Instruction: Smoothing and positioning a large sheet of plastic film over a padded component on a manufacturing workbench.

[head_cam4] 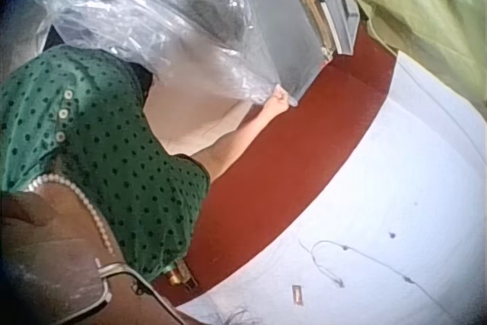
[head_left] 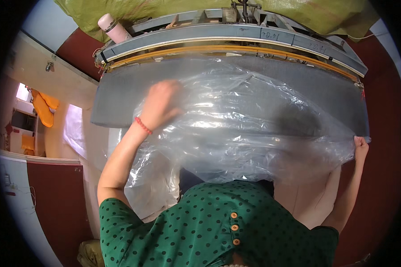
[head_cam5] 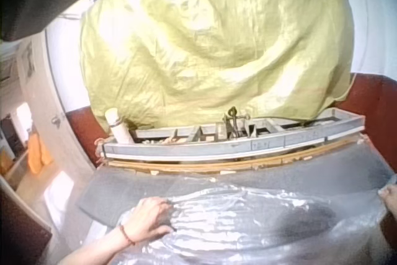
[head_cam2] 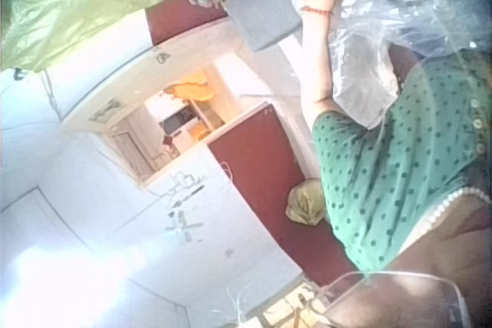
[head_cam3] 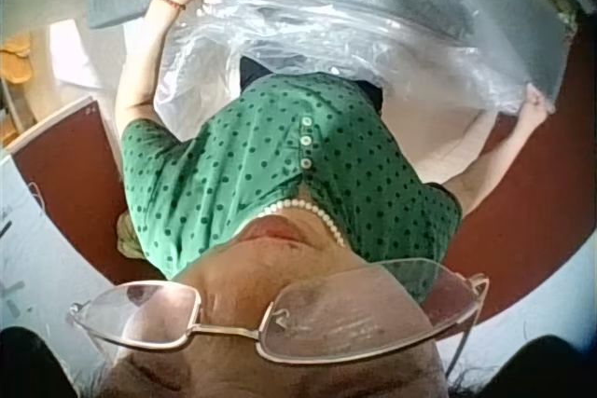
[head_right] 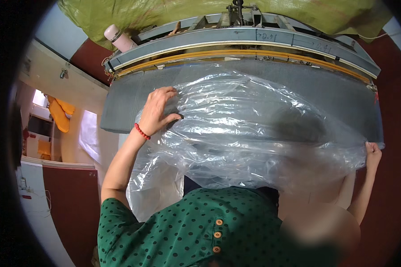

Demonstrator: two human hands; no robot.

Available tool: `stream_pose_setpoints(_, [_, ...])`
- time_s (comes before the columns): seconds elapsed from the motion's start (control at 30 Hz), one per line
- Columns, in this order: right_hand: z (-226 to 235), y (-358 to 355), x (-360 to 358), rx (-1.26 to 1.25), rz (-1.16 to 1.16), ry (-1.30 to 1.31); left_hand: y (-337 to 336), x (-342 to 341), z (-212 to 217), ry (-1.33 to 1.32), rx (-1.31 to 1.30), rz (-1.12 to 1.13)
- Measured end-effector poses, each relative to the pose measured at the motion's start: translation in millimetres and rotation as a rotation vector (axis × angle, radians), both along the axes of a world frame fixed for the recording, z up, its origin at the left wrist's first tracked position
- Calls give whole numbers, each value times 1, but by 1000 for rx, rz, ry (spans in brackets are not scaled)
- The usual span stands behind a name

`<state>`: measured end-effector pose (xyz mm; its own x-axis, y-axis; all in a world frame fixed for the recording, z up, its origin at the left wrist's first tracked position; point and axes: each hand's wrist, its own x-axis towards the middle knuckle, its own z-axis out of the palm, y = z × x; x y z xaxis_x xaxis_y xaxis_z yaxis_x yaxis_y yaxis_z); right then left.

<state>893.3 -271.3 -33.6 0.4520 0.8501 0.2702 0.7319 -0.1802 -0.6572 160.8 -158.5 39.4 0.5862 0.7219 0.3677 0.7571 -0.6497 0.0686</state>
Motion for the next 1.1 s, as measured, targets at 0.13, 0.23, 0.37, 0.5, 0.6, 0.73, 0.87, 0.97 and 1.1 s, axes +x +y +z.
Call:
stream_pose_setpoints(0.13, [-2, 2, -2, -1, 10, 15, 7, -3, -9, -58, -70, 13])
stream_pose_setpoints(0.23, [-4, 0, 0, 8, 6, 28, 9, -3, -11, -180, -154, 44])
stream_pose_setpoints(0.37, [-10, 1, 7, 16, 5, 8, 13, -15, -15, -279, -308, 123])
stream_pose_setpoints(0.5, [-9, 1, 9, 6, -23, 60, 19, -24, -16, -292, -227, -54])
stream_pose_setpoints(0.6, [-12, -1, 13, 34, -11, 82, 28, -16, -7, -801, -703, 66])
stream_pose_setpoints(0.73, [-9, -5, 9, 19, -10, 114, 70, 18, 18, -979, -873, 286])
stream_pose_setpoints(0.87, [-6, -16, 9, -16, -9, 179, 119, 29, -43, -190, 129, 271])
stream_pose_setpoints(0.97, [-2, -43, 13, -43, -21, 206, 123, 42, -54, -233, 107, 267])
stream_pose_setpoints(1.1, [-1, -84, 21, -70, -64, 268, 111, 53, -59, -367, -6, 283])
